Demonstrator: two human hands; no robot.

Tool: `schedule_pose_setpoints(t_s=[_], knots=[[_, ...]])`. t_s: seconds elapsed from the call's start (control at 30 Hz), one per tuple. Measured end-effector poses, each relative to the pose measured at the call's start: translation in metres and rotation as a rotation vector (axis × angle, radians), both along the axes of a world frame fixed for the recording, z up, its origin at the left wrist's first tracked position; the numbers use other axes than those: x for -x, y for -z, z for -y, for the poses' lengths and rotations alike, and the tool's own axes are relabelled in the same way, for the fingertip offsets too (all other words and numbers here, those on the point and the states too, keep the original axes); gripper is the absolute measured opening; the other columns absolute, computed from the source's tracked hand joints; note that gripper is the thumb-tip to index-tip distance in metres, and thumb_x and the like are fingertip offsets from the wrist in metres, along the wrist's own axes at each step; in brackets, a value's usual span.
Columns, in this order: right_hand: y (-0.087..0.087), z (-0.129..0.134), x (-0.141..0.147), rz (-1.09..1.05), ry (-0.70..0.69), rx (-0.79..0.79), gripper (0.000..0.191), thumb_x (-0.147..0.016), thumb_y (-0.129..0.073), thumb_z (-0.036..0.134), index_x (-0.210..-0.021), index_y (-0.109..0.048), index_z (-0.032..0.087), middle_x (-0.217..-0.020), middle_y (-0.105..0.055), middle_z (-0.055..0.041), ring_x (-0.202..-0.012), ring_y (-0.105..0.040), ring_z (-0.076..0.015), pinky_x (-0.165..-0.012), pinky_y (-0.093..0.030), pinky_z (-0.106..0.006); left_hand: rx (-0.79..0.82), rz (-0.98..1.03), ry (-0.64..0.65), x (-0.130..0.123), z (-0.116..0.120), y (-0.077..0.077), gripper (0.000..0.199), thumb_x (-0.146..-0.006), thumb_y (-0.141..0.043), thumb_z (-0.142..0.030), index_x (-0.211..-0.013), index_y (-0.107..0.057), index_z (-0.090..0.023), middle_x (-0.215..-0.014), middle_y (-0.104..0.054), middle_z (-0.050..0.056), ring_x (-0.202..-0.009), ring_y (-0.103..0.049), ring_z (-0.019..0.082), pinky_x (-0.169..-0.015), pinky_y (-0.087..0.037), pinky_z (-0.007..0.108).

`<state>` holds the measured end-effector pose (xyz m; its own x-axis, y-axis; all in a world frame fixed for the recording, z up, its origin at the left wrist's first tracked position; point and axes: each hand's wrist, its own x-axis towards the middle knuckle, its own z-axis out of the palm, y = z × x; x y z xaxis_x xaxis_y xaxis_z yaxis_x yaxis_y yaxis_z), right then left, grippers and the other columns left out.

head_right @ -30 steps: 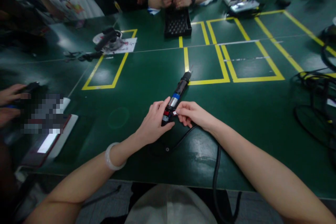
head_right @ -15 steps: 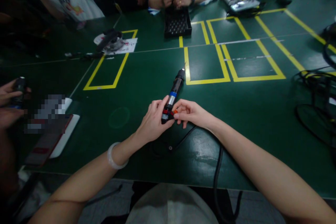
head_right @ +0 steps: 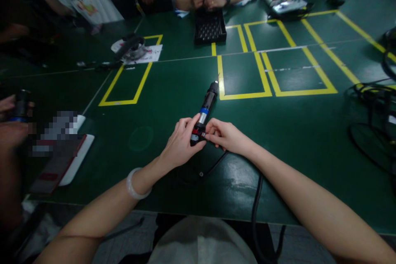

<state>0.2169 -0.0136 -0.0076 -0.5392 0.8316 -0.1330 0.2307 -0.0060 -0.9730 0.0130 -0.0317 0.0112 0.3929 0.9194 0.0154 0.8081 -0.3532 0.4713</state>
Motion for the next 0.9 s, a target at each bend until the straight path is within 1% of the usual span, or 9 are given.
schedule_pose_setpoints(t_s=[0.07, 0.13, 0.23, 0.33, 0.5, 0.6, 0.77, 0.9], knots=[[-0.001, -0.001, -0.001, 0.052, 0.013, -0.093, 0.017, -0.09, -0.063, 0.033, -0.092, -0.054, 0.018, -0.07, -0.058, 0.0027, -0.055, -0.052, -0.0086, -0.046, -0.041, -0.019, -0.004, -0.001, 0.002, 0.0, 0.0, 0.0, 0.08, -0.084, -0.062, -0.039, -0.154, -0.029, -0.017, -0.13, -0.045, 0.013, -0.117, -0.047, 0.028, -0.103, -0.043, 0.042], [-0.001, -0.001, 0.0, 0.055, 0.033, -0.139, 0.016, -0.089, -0.063, 0.032, -0.09, -0.055, 0.018, -0.068, -0.056, 0.0032, -0.056, -0.051, -0.009, -0.051, -0.041, -0.021, -0.009, -0.004, 0.0, 0.001, 0.0, 0.0, 0.08, -0.084, -0.062, -0.039, -0.154, -0.03, -0.018, -0.13, -0.045, 0.013, -0.117, -0.047, 0.027, -0.102, -0.043, 0.042], [-0.002, -0.001, 0.004, 0.017, 0.069, -0.099, 0.018, -0.087, -0.064, 0.033, -0.089, -0.054, 0.019, -0.068, -0.056, 0.003, -0.056, -0.051, -0.0096, -0.05, -0.041, -0.022, -0.02, -0.019, 0.0, 0.0, -0.001, 0.001, 0.079, -0.084, -0.062, -0.039, -0.154, -0.03, -0.019, -0.129, -0.045, 0.013, -0.116, -0.047, 0.028, -0.1, -0.044, 0.042], [-0.002, 0.001, 0.008, 0.0, 0.09, -0.052, 0.019, -0.086, -0.065, 0.033, -0.088, -0.053, 0.019, -0.069, -0.057, 0.0024, -0.056, -0.052, -0.0101, -0.049, -0.041, -0.022, -0.034, -0.04, 0.0, 0.0, -0.001, 0.002, 0.08, -0.085, -0.061, -0.044, -0.154, -0.03, -0.02, -0.128, -0.045, 0.012, -0.114, -0.047, 0.027, -0.097, -0.045, 0.042], [-0.002, 0.003, 0.009, -0.012, 0.079, -0.065, 0.015, -0.087, -0.062, 0.03, -0.093, -0.053, 0.02, -0.071, -0.057, 0.0023, -0.06, -0.055, -0.0109, -0.048, -0.044, -0.02, -0.052, -0.075, -0.005, -0.002, -0.003, 0.003, 0.082, -0.086, -0.059, -0.059, -0.153, -0.03, -0.022, -0.126, -0.045, 0.012, -0.112, -0.049, 0.027, -0.094, -0.047, 0.042], [-0.001, 0.003, 0.007, -0.009, 0.076, -0.057, 0.013, -0.088, -0.058, 0.029, -0.097, -0.052, 0.021, -0.073, -0.056, 0.0023, -0.061, -0.057, -0.0116, -0.046, -0.045, -0.02, -0.072, -0.11, -0.015, -0.003, -0.005, 0.002, 0.081, -0.087, -0.055, -0.064, -0.153, -0.031, -0.023, -0.122, -0.047, 0.011, -0.11, -0.051, 0.027, -0.09, -0.048, 0.04], [0.001, 0.003, 0.006, -0.021, 0.085, -0.046, 0.013, -0.09, -0.055, 0.029, -0.099, -0.051, 0.021, -0.078, -0.057, 0.0017, -0.061, -0.059, -0.0111, -0.043, -0.046, -0.018, -0.105, -0.194, -0.032, -0.007, -0.009, -0.002, 0.075, -0.091, -0.051, -0.06, -0.152, -0.033, -0.021, -0.118, -0.05, 0.01, -0.105, -0.054, 0.025, -0.087, -0.048, 0.037], [-0.001, -0.003, 0.0, -0.027, 0.114, -0.023, 0.017, -0.089, -0.057, 0.031, -0.101, -0.052, 0.02, -0.075, -0.059, 0.0019, -0.054, -0.055, -0.0101, -0.037, -0.041, -0.017, -0.146, -0.24, -0.015, -0.003, -0.009, -0.003, 0.076, -0.089, -0.055, -0.058, -0.152, -0.032, -0.021, -0.117, -0.051, 0.01, -0.103, -0.054, 0.025, -0.086, -0.048, 0.037]])
